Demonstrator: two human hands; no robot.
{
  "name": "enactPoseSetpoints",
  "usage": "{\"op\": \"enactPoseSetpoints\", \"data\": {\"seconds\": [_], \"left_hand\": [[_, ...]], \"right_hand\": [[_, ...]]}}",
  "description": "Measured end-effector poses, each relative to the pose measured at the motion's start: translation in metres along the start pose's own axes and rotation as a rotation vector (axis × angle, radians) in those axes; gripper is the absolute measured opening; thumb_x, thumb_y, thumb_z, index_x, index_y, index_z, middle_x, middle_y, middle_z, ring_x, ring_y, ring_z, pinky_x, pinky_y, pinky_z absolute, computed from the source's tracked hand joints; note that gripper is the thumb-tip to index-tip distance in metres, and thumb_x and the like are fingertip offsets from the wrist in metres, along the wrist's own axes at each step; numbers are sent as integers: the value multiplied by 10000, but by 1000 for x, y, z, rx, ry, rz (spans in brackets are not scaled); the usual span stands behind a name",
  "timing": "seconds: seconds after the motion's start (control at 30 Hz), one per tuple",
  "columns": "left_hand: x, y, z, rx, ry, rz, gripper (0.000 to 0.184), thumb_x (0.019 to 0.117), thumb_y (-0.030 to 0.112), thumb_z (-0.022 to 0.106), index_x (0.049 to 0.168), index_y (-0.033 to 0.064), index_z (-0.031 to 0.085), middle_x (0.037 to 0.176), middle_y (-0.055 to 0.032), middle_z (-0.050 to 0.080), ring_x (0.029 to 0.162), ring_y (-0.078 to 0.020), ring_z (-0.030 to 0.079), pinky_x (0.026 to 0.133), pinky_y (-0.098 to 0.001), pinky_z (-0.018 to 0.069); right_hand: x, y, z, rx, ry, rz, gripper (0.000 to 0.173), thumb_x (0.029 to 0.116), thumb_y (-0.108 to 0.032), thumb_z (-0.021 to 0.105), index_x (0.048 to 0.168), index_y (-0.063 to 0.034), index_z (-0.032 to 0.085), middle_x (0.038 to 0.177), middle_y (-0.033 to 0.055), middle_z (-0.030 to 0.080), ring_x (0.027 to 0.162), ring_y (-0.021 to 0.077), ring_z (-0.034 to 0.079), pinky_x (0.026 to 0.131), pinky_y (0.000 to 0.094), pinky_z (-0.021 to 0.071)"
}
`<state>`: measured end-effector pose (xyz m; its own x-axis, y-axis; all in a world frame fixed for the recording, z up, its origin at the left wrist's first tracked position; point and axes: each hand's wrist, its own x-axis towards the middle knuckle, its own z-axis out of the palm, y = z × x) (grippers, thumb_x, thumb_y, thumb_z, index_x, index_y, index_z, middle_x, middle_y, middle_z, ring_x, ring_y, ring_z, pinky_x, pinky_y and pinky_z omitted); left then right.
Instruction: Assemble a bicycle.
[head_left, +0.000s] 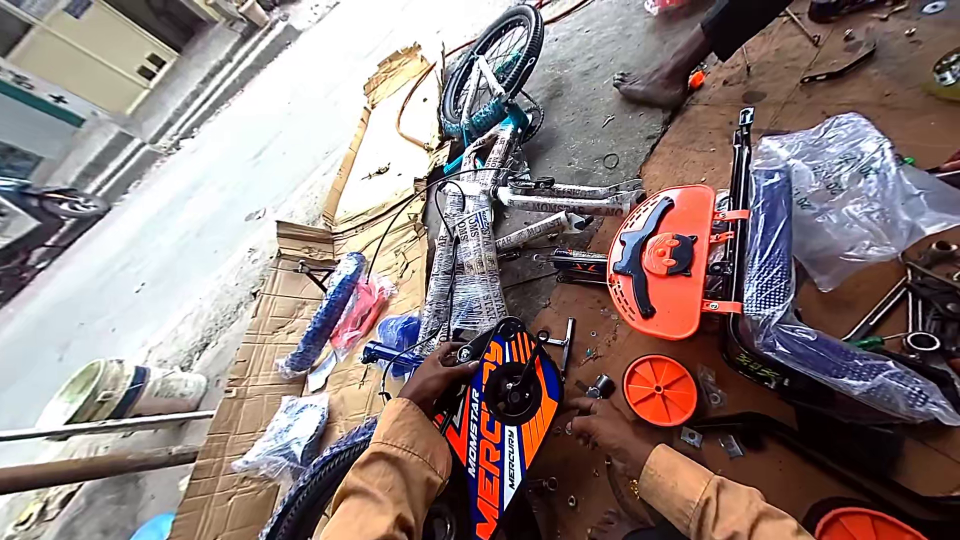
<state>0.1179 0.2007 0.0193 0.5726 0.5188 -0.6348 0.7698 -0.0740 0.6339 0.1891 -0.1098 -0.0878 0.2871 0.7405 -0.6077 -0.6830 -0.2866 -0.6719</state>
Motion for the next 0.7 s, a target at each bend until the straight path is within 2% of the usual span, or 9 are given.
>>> {"op": "enactPoseSetpoints", "data": {"seconds": [0.07,0.13,0.23,0.3,0.43,0.5,0.57,0.63,0.7], "left_hand": [[0,2,-1,11,-27,-7,496,938,89,729,1386,45,523,1046,-161,736,881,-242,727,797,-402,599],[0,6,2,7,-25,-20,460,947,66,708,1363,29,514,1028,-156,731,849,-231,719,769,-390,593],[4,6,8,-104,-33,21,517,951,25,681,1428,91,493,1052,-168,732,853,-254,726,768,-412,600],[6,6,11,-207,-75,52,561,951,-21,655,1466,132,494,1086,-186,721,874,-275,725,784,-432,604],[8,5,8,-243,-143,32,541,954,-29,643,1451,155,536,1119,-191,713,876,-278,721,781,-429,604],[14,3,4,-215,-161,18,555,946,-24,657,1457,144,515,1128,-178,712,894,-265,720,798,-423,601],[19,1,0,-204,-181,1,529,945,-23,656,1436,114,511,1096,-165,719,876,-241,718,785,-402,597],[19,2,-2,-215,-191,-27,459,942,-25,654,1375,72,534,1025,-165,721,833,-230,715,751,-388,598],[22,3,-3,-208,-209,-54,418,947,-26,634,1346,47,534,993,-163,717,833,-231,719,755,-393,606]], "right_hand": [[-2,-2,2,-77,27,-53,364,883,-68,658,1247,-53,666,904,43,662,687,111,585,621,284,500],[-2,-4,2,-148,53,-58,382,866,-88,667,1248,-63,675,886,47,654,700,122,585,646,306,503],[0,-2,-3,-156,95,-50,441,868,-82,661,1309,-70,654,969,73,665,736,133,594,665,317,510],[1,-4,-4,-175,112,-57,423,876,-86,659,1299,-72,664,1022,77,681,766,135,609,684,324,519],[6,-3,-4,-268,112,-85,340,880,-111,664,1216,-79,705,1014,61,701,828,139,641,751,346,536],[12,0,-9,-284,150,-96,357,884,-128,666,1237,-90,706,1008,69,703,824,148,647,757,357,546],[13,-1,-13,-224,196,-87,322,928,-135,670,1244,-78,704,983,79,694,769,145,634,709,332,540],[10,-6,-16,-64,218,-62,244,966,-122,685,1196,-45,716,993,84,704,754,135,644,697,290,549],[9,-9,-22,111,213,-66,201,976,-92,681,1154,-8,717,925,84,695,730,133,641,691,276,554]]}}
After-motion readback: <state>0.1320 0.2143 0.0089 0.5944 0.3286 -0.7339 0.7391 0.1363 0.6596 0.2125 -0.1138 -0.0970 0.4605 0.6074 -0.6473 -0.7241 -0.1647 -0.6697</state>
